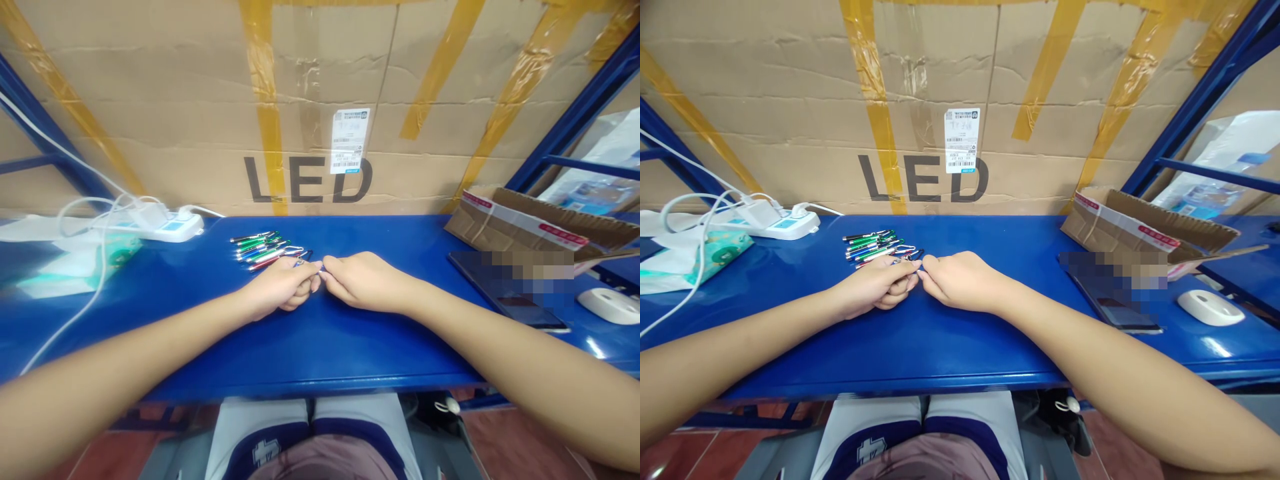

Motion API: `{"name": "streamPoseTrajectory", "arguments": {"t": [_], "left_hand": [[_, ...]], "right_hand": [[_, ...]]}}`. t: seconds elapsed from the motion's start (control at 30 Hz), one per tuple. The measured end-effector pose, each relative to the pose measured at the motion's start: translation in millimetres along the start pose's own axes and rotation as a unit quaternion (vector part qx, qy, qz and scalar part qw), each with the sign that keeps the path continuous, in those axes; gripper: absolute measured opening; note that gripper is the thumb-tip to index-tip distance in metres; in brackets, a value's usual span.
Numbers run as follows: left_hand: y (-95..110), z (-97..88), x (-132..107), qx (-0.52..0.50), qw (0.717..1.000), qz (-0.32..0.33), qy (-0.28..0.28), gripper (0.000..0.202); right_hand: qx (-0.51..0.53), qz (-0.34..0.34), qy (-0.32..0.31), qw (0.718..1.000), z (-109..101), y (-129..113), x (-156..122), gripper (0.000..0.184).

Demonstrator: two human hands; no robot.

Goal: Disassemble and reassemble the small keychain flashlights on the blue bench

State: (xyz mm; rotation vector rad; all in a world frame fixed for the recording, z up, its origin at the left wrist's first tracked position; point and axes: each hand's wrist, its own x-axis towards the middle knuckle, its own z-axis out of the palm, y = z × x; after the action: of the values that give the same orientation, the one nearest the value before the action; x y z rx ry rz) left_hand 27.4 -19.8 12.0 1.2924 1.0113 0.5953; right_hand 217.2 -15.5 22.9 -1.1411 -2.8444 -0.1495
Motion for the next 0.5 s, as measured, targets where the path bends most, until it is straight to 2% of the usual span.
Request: {"name": "streamPoseTrajectory", "arguments": {"t": [0.1,0.23,0.37,0.43,0.5], "left_hand": [[0.6,2.7,-1.1,0.007,1.000,0.003,-0.007,0.044],[2.4,7.3,-2.3,0.007,1.000,0.010,-0.010,0.031],[7.0,7.3,-3.3,-0.042,0.998,-0.035,-0.020,0.015],[8.5,5.5,-4.3,-0.072,0.995,-0.053,-0.046,0.019],[8.9,4.0,-5.3,-0.090,0.991,-0.065,-0.079,0.034]], "right_hand": [[0.016,0.009,-0.004,1.000,0.3,1.1,1.3,0.026],[0.027,0.034,0.007,0.999,2.4,7.2,3.4,0.026],[0.011,0.076,0.033,0.997,4.0,11.0,4.6,0.029],[0.007,0.086,0.046,0.995,3.6,8.8,4.5,0.029],[0.004,0.090,0.057,0.994,2.8,4.1,4.3,0.030]]}}
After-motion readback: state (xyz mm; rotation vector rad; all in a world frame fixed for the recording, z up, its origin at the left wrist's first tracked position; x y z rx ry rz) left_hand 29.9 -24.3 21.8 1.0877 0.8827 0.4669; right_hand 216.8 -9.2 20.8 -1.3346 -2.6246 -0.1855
